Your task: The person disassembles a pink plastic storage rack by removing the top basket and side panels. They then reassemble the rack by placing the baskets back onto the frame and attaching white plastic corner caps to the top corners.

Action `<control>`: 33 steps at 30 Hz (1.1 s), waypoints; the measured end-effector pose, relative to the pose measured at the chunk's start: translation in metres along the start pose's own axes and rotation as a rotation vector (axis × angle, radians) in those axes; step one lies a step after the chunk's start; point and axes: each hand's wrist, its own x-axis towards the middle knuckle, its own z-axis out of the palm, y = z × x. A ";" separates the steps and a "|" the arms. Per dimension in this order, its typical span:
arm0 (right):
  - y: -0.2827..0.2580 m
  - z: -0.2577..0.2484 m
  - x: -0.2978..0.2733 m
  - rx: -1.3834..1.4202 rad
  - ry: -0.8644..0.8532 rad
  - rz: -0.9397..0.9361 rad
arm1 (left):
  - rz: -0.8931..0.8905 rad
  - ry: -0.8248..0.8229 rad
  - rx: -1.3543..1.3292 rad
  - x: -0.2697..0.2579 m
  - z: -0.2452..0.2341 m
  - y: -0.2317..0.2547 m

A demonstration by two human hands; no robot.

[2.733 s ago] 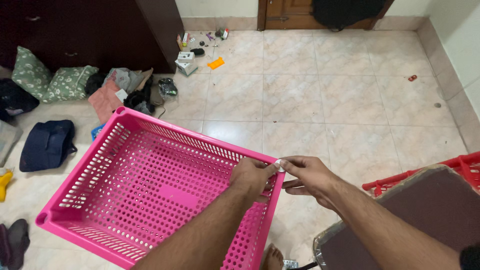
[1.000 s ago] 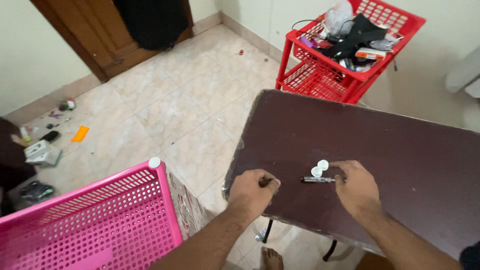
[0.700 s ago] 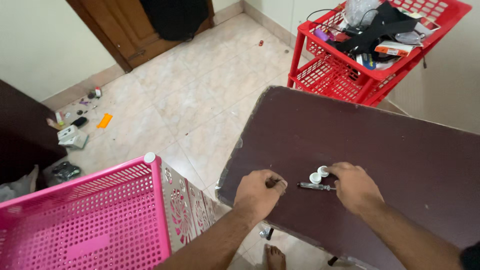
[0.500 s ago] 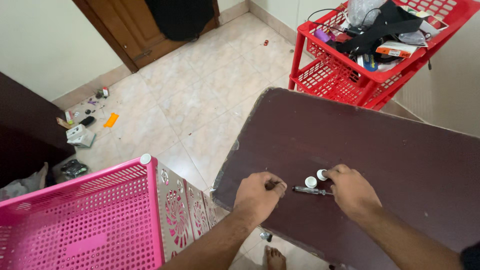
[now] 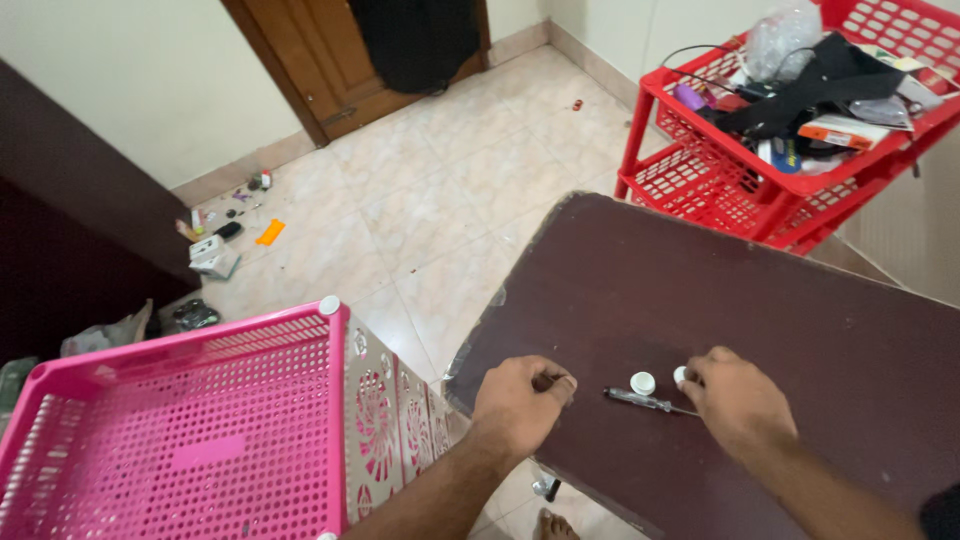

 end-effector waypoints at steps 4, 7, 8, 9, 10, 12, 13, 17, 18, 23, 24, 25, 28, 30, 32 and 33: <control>-0.008 -0.006 -0.001 0.075 0.187 -0.019 | -0.055 0.028 -0.076 -0.010 -0.010 -0.006; -0.034 -0.013 -0.002 0.323 0.360 -0.141 | -0.072 0.052 -0.148 -0.019 -0.018 -0.009; -0.050 -0.014 -0.003 0.455 0.390 -0.219 | -0.175 0.005 -0.317 -0.021 -0.021 -0.010; -0.067 -0.014 -0.006 0.588 0.416 -0.296 | -0.276 -0.043 -0.488 -0.024 -0.024 -0.011; -0.085 -0.013 -0.010 0.654 0.386 -0.366 | -0.375 -0.085 -0.666 -0.027 -0.028 -0.015; -0.123 -0.011 -0.023 0.783 0.314 -0.507 | -0.354 -0.113 -0.844 -0.036 -0.040 -0.028; -0.142 -0.011 -0.030 0.822 0.242 -0.537 | -0.339 -0.126 -0.934 -0.042 -0.046 -0.034; -0.208 -0.010 -0.069 0.943 0.043 -0.648 | -0.238 -0.130 -1.135 -0.069 -0.076 -0.069; -0.223 -0.011 -0.078 0.962 0.017 -0.683 | -0.215 -0.102 -1.186 -0.077 -0.084 -0.078; -0.291 -0.003 -0.118 0.809 -0.046 -0.855 | -0.188 0.171 -1.323 -0.121 -0.122 -0.131; -0.306 0.001 -0.125 0.774 -0.037 -0.921 | -0.213 0.232 -1.303 -0.130 -0.131 -0.142; -0.321 0.006 -0.133 0.725 -0.028 -0.991 | -0.239 0.292 -1.284 -0.139 -0.139 -0.155; -0.367 0.024 -0.163 0.591 -0.021 -1.142 | -0.206 0.395 -1.181 -0.176 -0.164 -0.196; -0.398 0.037 -0.187 0.524 -0.036 -1.172 | -0.238 0.475 -1.134 -0.199 -0.182 -0.222; -0.426 0.052 -0.211 0.475 -0.086 -1.159 | -0.270 0.523 -1.099 -0.223 -0.199 -0.249; -0.440 0.060 -0.223 0.451 -0.111 -1.150 | -0.286 0.534 -1.088 -0.236 -0.208 -0.262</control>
